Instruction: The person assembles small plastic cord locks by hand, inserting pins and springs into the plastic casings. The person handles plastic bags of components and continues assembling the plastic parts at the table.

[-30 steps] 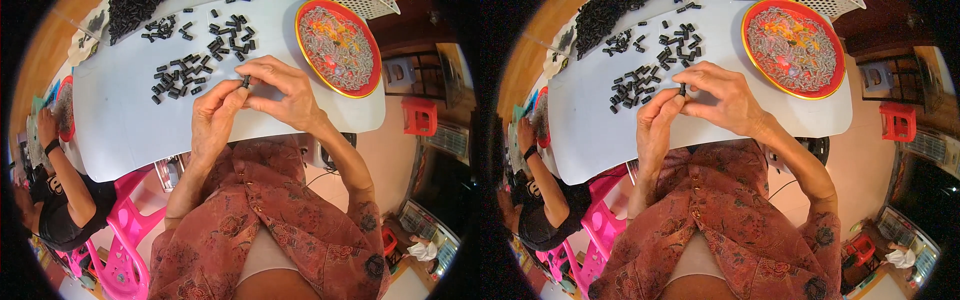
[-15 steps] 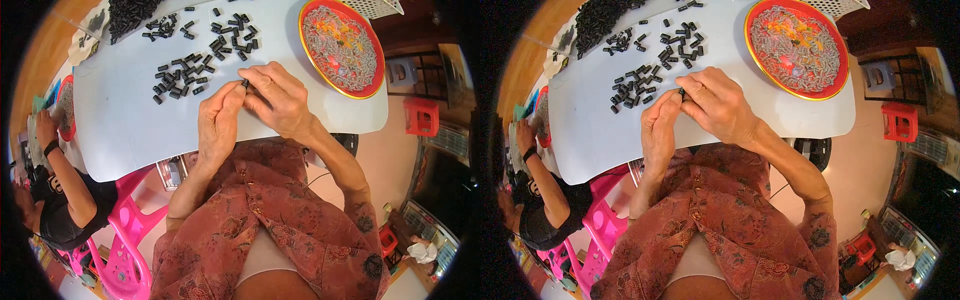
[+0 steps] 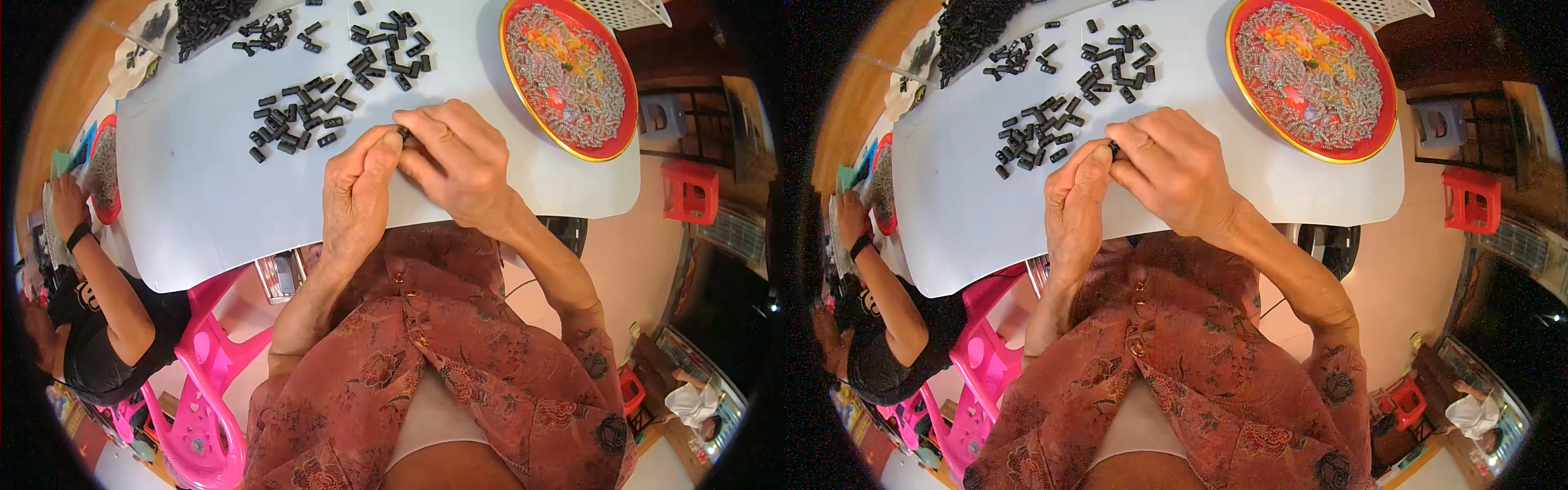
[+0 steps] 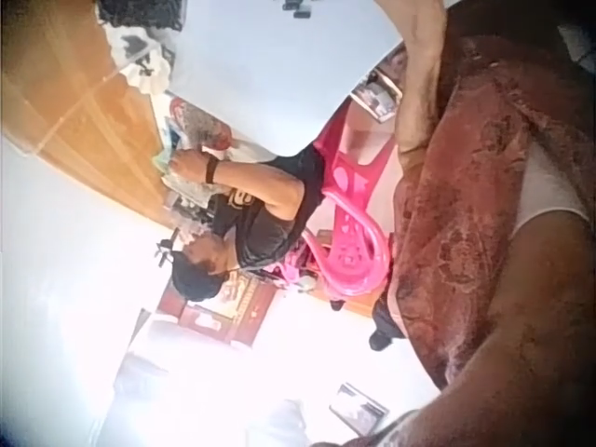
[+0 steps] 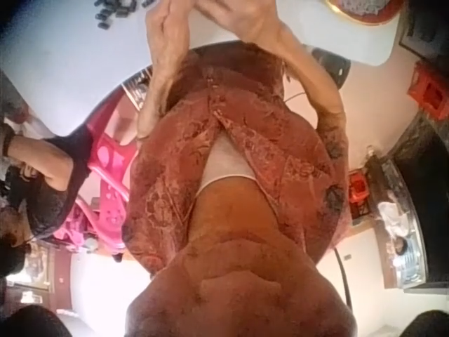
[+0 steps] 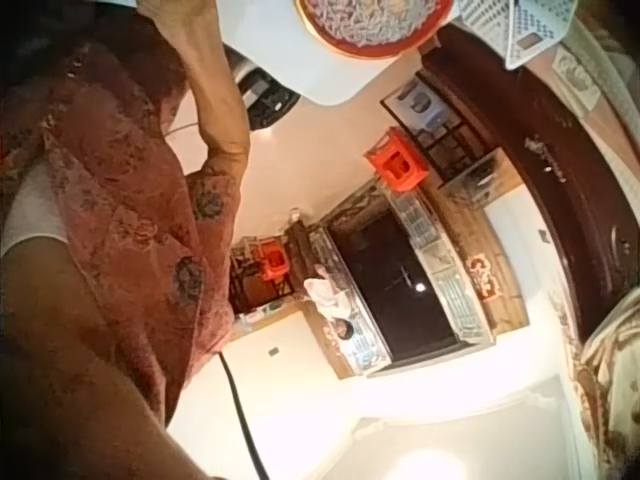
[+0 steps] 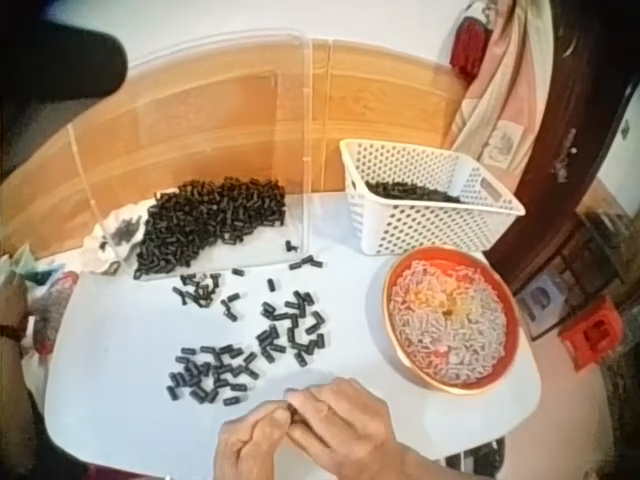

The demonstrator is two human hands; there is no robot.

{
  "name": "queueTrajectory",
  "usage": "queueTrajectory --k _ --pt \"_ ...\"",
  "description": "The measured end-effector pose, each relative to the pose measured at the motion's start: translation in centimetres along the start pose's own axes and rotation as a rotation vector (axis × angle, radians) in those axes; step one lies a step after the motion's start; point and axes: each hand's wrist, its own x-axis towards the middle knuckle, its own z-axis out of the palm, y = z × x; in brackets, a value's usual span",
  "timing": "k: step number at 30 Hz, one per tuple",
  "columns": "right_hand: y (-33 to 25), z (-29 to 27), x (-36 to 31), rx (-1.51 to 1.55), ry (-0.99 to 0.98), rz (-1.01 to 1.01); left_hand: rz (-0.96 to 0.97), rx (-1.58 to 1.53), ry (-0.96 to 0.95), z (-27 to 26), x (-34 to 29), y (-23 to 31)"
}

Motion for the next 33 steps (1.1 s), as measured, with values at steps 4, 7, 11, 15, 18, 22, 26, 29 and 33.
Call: queueTrajectory --k 4,7,11,15,18,22,26,29,33 --pt "-0.7 -0.1 0.8 0.068 -0.042 0.191 0.009 -0.239 -0.006 -0.1 0.6 -1.5" --pt "-0.3 -0.1 0.9 0.115 0.021 0.173 0.005 -0.222 0.001 0.1 0.6 -1.1" --pt "-0.1 -0.3 0.8 0.117 0.018 0.09 -0.076 -0.023 -0.006 -0.3 0.3 -0.1" --pt "-0.2 -0.2 0.9 0.029 0.009 -0.049 -0.017 0.036 0.022 -0.2 0.3 0.0" --pt "-0.2 -0.7 1.0 0.093 -0.037 0.007 -0.073 0.014 -0.026 -0.7 0.5 0.0" --pt "0.2 -3.2 2.0 0.145 -0.099 0.109 -0.026 -0.292 -0.023 -0.3 0.1 -1.2" --pt "3.5 -8.7 8.3 -0.175 0.084 0.12 0.067 -0.334 -0.129 0.0 0.2 -1.1" --pt "8.2 -8.3 14.1 0.831 0.276 -0.099 0.079 -0.262 -0.127 -0.6 0.1 -1.3" --pt "10.7 -11.1 16.2 -0.442 0.051 0.248 0.117 -0.162 -0.136 -0.5 -0.2 -0.1"
